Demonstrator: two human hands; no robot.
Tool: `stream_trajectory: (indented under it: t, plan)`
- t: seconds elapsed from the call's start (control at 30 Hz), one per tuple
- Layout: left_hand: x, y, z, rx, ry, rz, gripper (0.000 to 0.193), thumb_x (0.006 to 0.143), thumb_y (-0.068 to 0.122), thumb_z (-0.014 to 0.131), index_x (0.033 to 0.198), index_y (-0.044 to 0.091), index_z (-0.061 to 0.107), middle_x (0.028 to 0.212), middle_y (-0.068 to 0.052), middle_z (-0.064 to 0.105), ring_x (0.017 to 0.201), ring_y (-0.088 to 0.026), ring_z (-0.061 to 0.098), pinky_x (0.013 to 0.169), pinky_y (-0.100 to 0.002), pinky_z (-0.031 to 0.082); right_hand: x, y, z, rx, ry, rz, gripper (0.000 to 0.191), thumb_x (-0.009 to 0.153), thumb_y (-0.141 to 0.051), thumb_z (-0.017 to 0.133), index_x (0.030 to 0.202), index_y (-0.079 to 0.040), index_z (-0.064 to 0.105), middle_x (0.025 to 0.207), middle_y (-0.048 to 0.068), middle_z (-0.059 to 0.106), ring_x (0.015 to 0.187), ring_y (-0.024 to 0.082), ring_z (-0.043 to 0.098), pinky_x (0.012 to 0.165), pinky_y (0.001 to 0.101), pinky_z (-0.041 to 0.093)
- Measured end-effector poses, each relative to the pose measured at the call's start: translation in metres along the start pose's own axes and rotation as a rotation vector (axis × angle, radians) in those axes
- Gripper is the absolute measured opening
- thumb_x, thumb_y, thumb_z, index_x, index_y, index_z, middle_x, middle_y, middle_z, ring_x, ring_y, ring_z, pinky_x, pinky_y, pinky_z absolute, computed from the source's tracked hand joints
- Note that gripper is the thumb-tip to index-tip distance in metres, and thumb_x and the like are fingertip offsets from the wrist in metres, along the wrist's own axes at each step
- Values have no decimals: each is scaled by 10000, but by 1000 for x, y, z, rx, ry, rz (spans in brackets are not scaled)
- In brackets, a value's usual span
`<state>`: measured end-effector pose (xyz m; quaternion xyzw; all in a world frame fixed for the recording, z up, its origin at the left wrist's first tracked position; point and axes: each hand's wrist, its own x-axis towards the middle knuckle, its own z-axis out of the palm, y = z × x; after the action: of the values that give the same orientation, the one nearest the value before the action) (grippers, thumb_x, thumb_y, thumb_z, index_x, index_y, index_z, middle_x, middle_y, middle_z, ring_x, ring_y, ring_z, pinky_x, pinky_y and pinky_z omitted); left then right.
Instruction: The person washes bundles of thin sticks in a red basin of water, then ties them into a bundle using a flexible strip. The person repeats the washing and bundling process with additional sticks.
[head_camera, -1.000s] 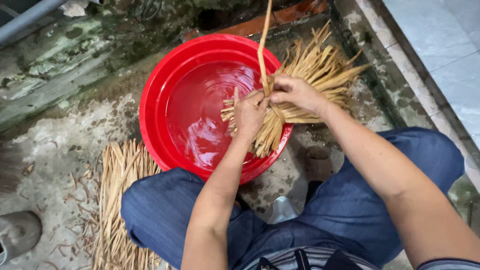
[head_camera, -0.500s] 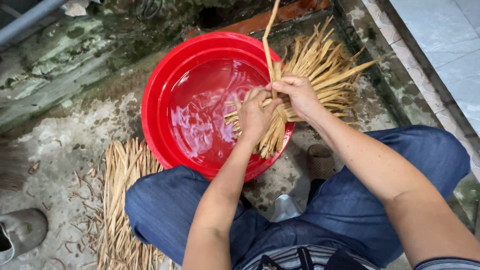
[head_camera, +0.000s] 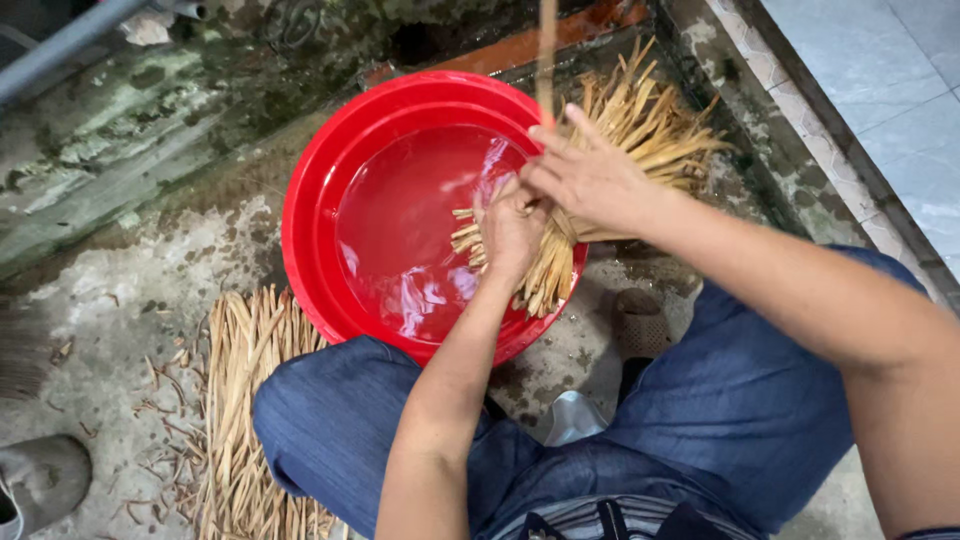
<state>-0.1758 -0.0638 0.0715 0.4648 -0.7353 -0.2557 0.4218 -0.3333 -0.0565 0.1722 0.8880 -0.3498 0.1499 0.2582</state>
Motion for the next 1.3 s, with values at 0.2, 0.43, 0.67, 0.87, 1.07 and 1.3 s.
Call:
stream_trajectory:
  t: [0.2, 0.43, 0.67, 0.87, 1.07, 1.3]
  plan:
    - [5, 7, -5, 105, -96, -184, 126, 818, 286, 815, 868, 174, 789, 940, 35, 732, 1030, -178, 669, 1181, -561, 286, 1, 31, 13, 343, -460, 16, 208, 941, -261, 616, 1083, -110, 610, 949, 90, 689, 915, 289, 711, 711, 429, 579]
    - [2, 12, -7, 80, -81, -151, 109, 821, 275, 803, 891, 191, 801, 941, 32, 726, 976, -172, 682, 1155, -599, 253, -33, 25, 51, 842, -787, 851, 296, 963, -413, 661, 894, -133, 728, 751, 40, 684, 749, 227, 688, 691, 367, 529]
    - [-4, 6, 3, 129, -50, -63, 120, 861, 243, 764, 962, 187, 794, 960, 24, 703, 974, -196, 681, 1147, -554, 315, -64, 7, 87, 1517, -568, 982, 316, 1046, -345, 653, 966, -40, 680, 765, 2, 613, 700, 150, 540, 626, 316, 447]
    - [-5, 10, -1, 110, -51, -36, 116, 872, 253, 777, 938, 158, 785, 965, 16, 710, 963, -203, 683, 1067, -539, 348, -26, 21, 45, 556, -325, 533, 300, 917, -270, 683, 1090, -32, 622, 939, 145, 673, 813, 362, 691, 630, 475, 544]
    - [-4, 17, -10, -9, -93, -50, 153, 858, 187, 791, 1007, 159, 767, 988, 8, 712, 950, -206, 677, 918, -403, 454, -37, -1, 26, 470, -775, 697, 284, 1042, -385, 591, 1008, -119, 685, 885, 111, 683, 807, 307, 708, 709, 468, 554]
    - [0, 0, -7, -46, -141, 49, 188, 803, 77, 789, 956, 184, 808, 1044, 16, 690, 1011, -226, 641, 884, -390, 522, -56, -1, 41, 1233, -615, 814, 417, 971, -482, 593, 974, -86, 726, 832, 172, 730, 812, 331, 668, 749, 470, 567]
